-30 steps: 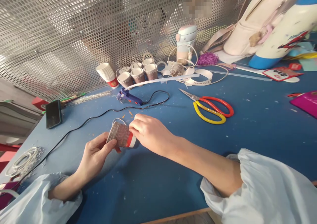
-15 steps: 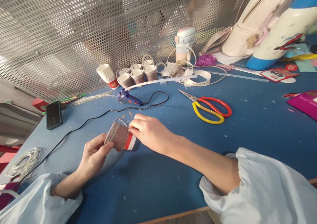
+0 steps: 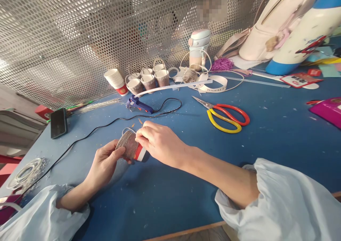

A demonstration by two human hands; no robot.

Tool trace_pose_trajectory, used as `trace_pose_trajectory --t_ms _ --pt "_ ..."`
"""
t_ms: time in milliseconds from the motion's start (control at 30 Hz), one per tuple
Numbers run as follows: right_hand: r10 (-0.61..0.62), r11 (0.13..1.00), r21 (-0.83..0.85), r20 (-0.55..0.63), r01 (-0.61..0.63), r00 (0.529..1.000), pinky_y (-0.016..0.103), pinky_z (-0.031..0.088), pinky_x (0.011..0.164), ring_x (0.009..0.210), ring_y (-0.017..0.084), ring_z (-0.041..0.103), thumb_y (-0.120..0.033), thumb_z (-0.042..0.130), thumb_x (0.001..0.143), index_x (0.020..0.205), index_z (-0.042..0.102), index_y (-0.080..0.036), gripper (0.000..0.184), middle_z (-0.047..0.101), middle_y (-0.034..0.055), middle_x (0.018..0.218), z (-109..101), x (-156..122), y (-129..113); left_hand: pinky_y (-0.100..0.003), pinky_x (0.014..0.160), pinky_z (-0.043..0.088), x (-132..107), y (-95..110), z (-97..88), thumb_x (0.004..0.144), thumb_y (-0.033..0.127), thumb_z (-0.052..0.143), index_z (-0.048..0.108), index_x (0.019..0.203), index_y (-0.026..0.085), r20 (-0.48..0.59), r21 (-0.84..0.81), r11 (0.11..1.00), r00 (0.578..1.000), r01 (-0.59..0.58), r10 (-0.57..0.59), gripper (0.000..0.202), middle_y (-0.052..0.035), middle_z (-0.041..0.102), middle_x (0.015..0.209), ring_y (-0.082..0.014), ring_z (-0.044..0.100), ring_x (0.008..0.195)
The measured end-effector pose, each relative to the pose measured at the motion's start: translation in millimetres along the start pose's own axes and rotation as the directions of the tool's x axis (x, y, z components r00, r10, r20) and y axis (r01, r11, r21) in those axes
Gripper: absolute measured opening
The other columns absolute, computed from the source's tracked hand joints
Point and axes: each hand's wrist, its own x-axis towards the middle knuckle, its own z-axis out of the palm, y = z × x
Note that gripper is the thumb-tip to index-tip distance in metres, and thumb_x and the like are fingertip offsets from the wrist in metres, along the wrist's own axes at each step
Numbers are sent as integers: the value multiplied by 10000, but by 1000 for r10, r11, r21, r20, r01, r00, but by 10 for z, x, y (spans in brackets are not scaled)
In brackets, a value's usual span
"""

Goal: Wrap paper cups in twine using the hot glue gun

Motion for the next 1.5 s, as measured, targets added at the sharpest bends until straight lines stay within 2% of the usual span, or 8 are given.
trace_pose_trajectory --t_ms 400,833,933,1033,1133,1300,1400,1500 --pt "78 997 -25 -17 -79 997 251 414 644 692 126 538 -169 507 931 831 586 -172 128 584 26 803 73 -15 94 -296 637 496 -15 -112 -30 889 301 557 658 775 172 35 -174 984 998 -42 49 199 4 646 697 -159 621 622" --pt "242 961 122 69 -249 968 248 406 647 682 115 540 -160 566 886 781 614 -180 117 594 10 786 57 22 65 -288 682 451 -7 -165 -49 903 306 532 676 731 165 18 -216 969 991 -122 129 266 -24 647 650 -159 570 656" --pt "319 923 204 72 -327 945 255 427 685 723 122 568 -190 543 897 792 633 -185 138 619 14 813 32 47 64 -253 642 430 8 -202 -56 887 309 568 675 741 176 -29 -219 967 991 -132 129 225 -3 620 664 -132 520 647" --pt "399 875 291 20 -387 917 284 445 768 852 148 597 -245 536 899 900 648 -195 123 655 34 937 -9 72 70 -233 625 424 20 -226 -64 867 321 602 689 831 196 -46 -236 964 992 -125 117 157 9 619 711 -123 511 663" --pt "482 791 445 -31 -420 875 309 455 818 917 160 600 -268 537 883 990 622 -191 157 658 46 1007 -44 91 85 -235 650 438 36 -223 -72 867 324 604 693 871 203 -53 -231 966 993 -119 110 150 9 629 736 -126 530 689" --pt "635 607 638 -30 -474 772 257 439 648 671 112 557 -173 486 827 822 587 -183 101 574 -24 684 -54 103 167 -259 700 472 79 -170 -75 864 288 608 700 856 208 -70 -229 966 992 -118 105 122 6 658 756 -145 586 722" --pt "684 573 681 -91 -456 723 236 378 551 546 86 447 -141 470 800 788 566 -196 112 460 -63 566 -71 111 246 -288 730 486 104 -145 -68 861 278 605 703 893 208 -66 -222 969 993 -111 99 125 -13 671 837 -166 599 774" --pt "689 572 717 -157 -398 707 228 346 507 502 72 397 -136 483 787 814 577 -196 115 431 -72 559 -118 128 321 -285 750 461 118 -146 -67 859 262 602 701 883 193 -81 -169 977 990 -128 116 123 -17 654 827 -159 579 770"
